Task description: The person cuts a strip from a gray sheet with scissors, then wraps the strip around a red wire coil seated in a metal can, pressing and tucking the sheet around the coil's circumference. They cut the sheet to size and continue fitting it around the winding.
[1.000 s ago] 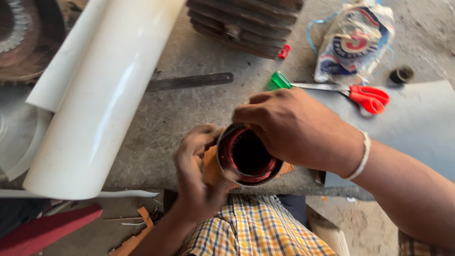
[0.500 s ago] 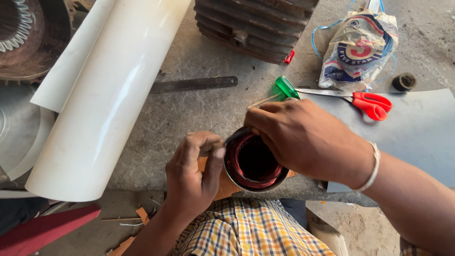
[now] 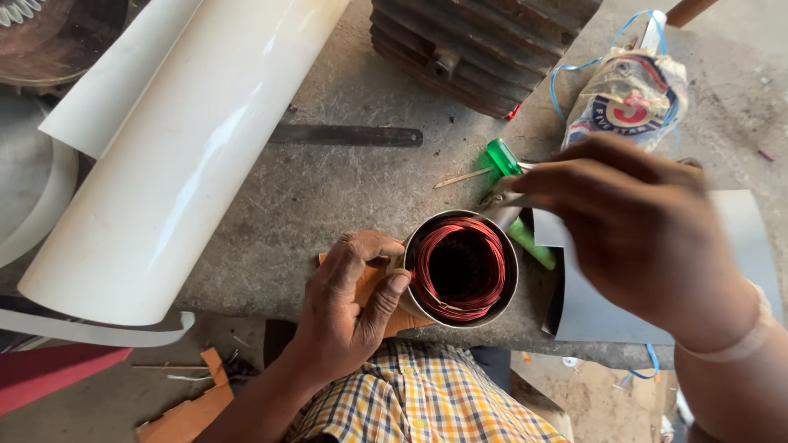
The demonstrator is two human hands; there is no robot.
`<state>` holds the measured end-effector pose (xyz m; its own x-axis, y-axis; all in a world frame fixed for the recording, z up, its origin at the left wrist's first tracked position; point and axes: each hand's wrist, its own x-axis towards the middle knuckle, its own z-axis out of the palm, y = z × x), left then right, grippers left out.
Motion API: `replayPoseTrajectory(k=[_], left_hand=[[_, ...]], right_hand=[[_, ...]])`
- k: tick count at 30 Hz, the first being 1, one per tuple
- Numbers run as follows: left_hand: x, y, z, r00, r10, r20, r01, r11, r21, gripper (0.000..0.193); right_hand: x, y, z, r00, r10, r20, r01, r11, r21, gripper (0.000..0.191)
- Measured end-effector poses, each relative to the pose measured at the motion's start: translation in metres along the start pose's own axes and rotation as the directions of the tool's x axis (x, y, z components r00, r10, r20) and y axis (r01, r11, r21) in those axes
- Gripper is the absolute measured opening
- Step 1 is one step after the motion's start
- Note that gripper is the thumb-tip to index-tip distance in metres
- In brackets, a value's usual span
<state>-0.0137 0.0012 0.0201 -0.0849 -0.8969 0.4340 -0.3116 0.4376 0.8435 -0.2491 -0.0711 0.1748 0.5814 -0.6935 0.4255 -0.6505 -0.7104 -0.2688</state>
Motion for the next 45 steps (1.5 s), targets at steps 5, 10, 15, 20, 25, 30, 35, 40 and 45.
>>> replayPoseTrajectory(k=[5,10,15,20,25,30,35,40,45], left_hand=[[-0.006,-0.004,-0.006,0.999,-0.027,-0.017,0.028,0.999,0.040,0.022],[-0.013,-0.016,-0.019,0.997,-0.047,-0.054,0.046,0.999,-0.021,0.021],[-0.016,-0.032,-0.031,0.994,-0.078,-0.078,0.072,0.995,-0.074,0.020],[-0.016,-0.043,-0.038,0.996,-0.055,-0.073,0.048,0.994,-0.096,0.021],[-0.016,-0.048,-0.043,0.996,-0.064,-0.067,0.058,0.994,-0.094,0.022],[-0.016,-0.049,-0.043,0.994,-0.097,-0.050,0.092,0.991,-0.093,0.023],[-0.012,-0.044,-0.037,0.995,-0.087,-0.046,0.084,0.994,-0.068,0.022],[-0.010,-0.037,-0.029,0.995,-0.076,-0.057,0.073,0.996,-0.046,0.021],[-0.009,-0.029,-0.018,0.991,-0.135,-0.013,0.134,0.990,-0.048,0.018]], right_hand=[[0.028,0.001,0.016,0.942,-0.237,0.239,0.284,0.940,-0.188,0.029],[0.045,-0.019,0.023,0.898,-0.235,0.371,0.330,0.919,-0.215,0.029],[0.061,-0.045,0.028,0.875,-0.191,0.445,0.321,0.917,-0.237,0.029],[0.072,-0.057,0.034,0.850,-0.188,0.492,0.338,0.911,-0.237,0.027],[0.079,-0.065,0.038,0.831,-0.188,0.524,0.367,0.893,-0.262,0.027],[0.086,-0.068,0.036,0.788,-0.150,0.597,0.359,0.900,-0.248,0.024],[0.087,-0.056,0.032,0.726,-0.049,0.686,0.278,0.934,-0.227,0.015],[0.082,-0.041,0.029,0.705,-0.059,0.707,0.228,0.962,-0.147,0.014],[0.073,-0.015,0.026,0.730,-0.182,0.659,0.269,0.963,-0.031,0.014]])
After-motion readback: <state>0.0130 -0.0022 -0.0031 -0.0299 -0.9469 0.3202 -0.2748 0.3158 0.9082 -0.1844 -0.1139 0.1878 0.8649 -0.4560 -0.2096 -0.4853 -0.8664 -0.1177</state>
